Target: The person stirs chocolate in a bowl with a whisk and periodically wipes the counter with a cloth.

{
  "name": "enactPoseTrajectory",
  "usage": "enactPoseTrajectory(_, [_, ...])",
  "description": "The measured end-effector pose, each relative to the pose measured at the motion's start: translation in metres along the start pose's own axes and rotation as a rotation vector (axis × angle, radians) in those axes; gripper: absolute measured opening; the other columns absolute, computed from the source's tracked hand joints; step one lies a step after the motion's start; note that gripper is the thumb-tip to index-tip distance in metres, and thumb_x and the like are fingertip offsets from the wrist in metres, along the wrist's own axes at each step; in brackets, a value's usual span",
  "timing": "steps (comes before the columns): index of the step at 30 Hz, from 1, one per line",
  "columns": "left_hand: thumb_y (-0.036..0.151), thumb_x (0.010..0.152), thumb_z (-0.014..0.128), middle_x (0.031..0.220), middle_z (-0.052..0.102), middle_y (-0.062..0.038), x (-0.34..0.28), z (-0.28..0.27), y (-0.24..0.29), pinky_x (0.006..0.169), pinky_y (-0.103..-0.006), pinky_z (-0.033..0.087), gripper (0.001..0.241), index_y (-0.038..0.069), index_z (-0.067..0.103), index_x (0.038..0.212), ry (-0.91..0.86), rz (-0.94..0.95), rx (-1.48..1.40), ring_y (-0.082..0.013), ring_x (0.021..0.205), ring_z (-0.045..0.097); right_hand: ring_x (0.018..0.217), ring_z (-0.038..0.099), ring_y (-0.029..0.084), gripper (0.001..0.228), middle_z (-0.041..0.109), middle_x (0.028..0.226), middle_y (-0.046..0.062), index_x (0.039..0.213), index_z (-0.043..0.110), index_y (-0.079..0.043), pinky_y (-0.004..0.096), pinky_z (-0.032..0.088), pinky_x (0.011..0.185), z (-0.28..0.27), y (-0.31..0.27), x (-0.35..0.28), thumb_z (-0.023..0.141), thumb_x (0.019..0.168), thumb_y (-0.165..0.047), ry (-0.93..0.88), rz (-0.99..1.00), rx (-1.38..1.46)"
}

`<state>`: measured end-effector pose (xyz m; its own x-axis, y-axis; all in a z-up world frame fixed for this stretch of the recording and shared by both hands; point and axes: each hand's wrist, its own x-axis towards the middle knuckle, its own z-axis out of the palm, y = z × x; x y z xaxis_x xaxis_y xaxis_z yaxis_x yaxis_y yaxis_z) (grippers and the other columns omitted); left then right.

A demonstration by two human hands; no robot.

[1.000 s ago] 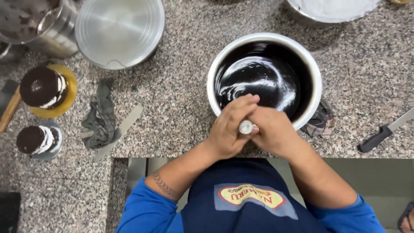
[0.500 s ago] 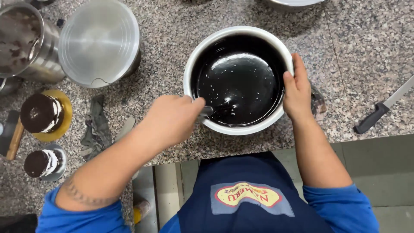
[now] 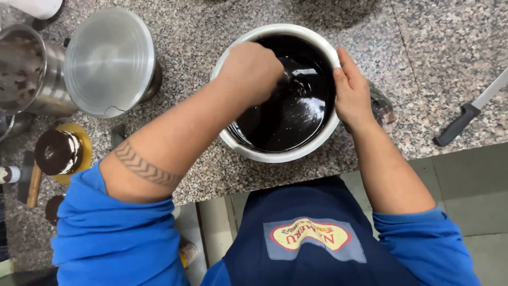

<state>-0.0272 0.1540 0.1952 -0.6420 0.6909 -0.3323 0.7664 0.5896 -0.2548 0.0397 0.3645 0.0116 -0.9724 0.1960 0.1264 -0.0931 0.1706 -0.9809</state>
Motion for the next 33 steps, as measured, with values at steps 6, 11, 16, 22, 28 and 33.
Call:
enactPoseTrajectory(6, [0.038, 0.089, 0.074, 0.097, 0.075, -0.012, -0.013, -0.002, -0.030, 0.078, -0.0480, 0.058, 0.027, 0.013, 0.079, 0.100, -0.251, -0.280, -0.116, -0.0337, 0.091, 0.072, 0.148, 0.046, 0.028, 0.047, 0.049, 0.158, 0.021, 0.154, 0.041, 0.004, 0.035, 0.035, 0.122, 0.000, -0.009, -0.003, 0.047, 0.112, -0.016, -0.009, 0.033, -0.005])
enactPoseTrajectory(11, [0.038, 0.091, 0.073, 0.095, 0.074, -0.012, -0.033, 0.011, -0.038, 0.076, -0.0478, 0.059, 0.029, 0.011, 0.079, 0.101, -0.279, -0.380, -0.106, -0.0332, 0.090, 0.073, 0.150, 0.044, 0.030, 0.047, 0.048, 0.159, 0.022, 0.154, 0.041, 0.005, 0.036, 0.033, 0.123, 0.004, -0.003, -0.003, 0.047, 0.112, -0.014, -0.019, -0.011, -0.032])
enactPoseTrajectory(16, [0.035, 0.096, 0.067, 0.087, 0.075, -0.013, -0.039, 0.041, 0.005, 0.074, -0.0478, 0.058, 0.026, 0.013, 0.077, 0.107, -0.038, -0.216, -0.322, -0.0349, 0.086, 0.072, 0.147, 0.048, 0.028, 0.046, 0.053, 0.155, 0.020, 0.153, 0.044, 0.004, 0.036, 0.036, 0.122, -0.007, 0.002, -0.002, 0.049, 0.112, -0.016, 0.003, -0.004, -0.130])
enactPoseTrajectory(22, [0.040, 0.091, 0.069, 0.088, 0.075, -0.011, -0.074, -0.009, -0.005, 0.076, -0.0467, 0.058, 0.029, 0.020, 0.077, 0.110, -0.372, -0.115, -0.296, -0.0337, 0.086, 0.073, 0.150, 0.045, 0.029, 0.047, 0.050, 0.159, 0.020, 0.155, 0.043, 0.004, 0.037, 0.033, 0.125, -0.006, 0.005, -0.001, 0.049, 0.113, -0.016, -0.012, -0.037, 0.000])
enactPoseTrajectory(28, [0.041, 0.090, 0.073, 0.095, 0.075, -0.009, -0.062, 0.005, -0.031, 0.073, -0.0456, 0.058, 0.030, 0.015, 0.082, 0.101, -0.321, -0.347, -0.065, -0.0301, 0.091, 0.074, 0.150, 0.045, 0.028, 0.047, 0.050, 0.159, 0.020, 0.155, 0.042, 0.003, 0.036, 0.034, 0.125, -0.005, 0.001, -0.002, 0.049, 0.114, -0.018, -0.013, -0.004, -0.043])
enactPoseTrajectory(33, [0.032, 0.096, 0.068, 0.088, 0.076, -0.010, -0.063, 0.051, 0.007, 0.071, -0.0455, 0.058, 0.032, 0.027, 0.071, 0.127, -0.093, -0.220, -0.294, -0.0307, 0.084, 0.074, 0.149, 0.047, 0.029, 0.047, 0.050, 0.158, 0.021, 0.155, 0.042, 0.003, 0.037, 0.036, 0.124, 0.001, -0.003, -0.004, 0.048, 0.114, -0.018, -0.016, -0.059, -0.062])
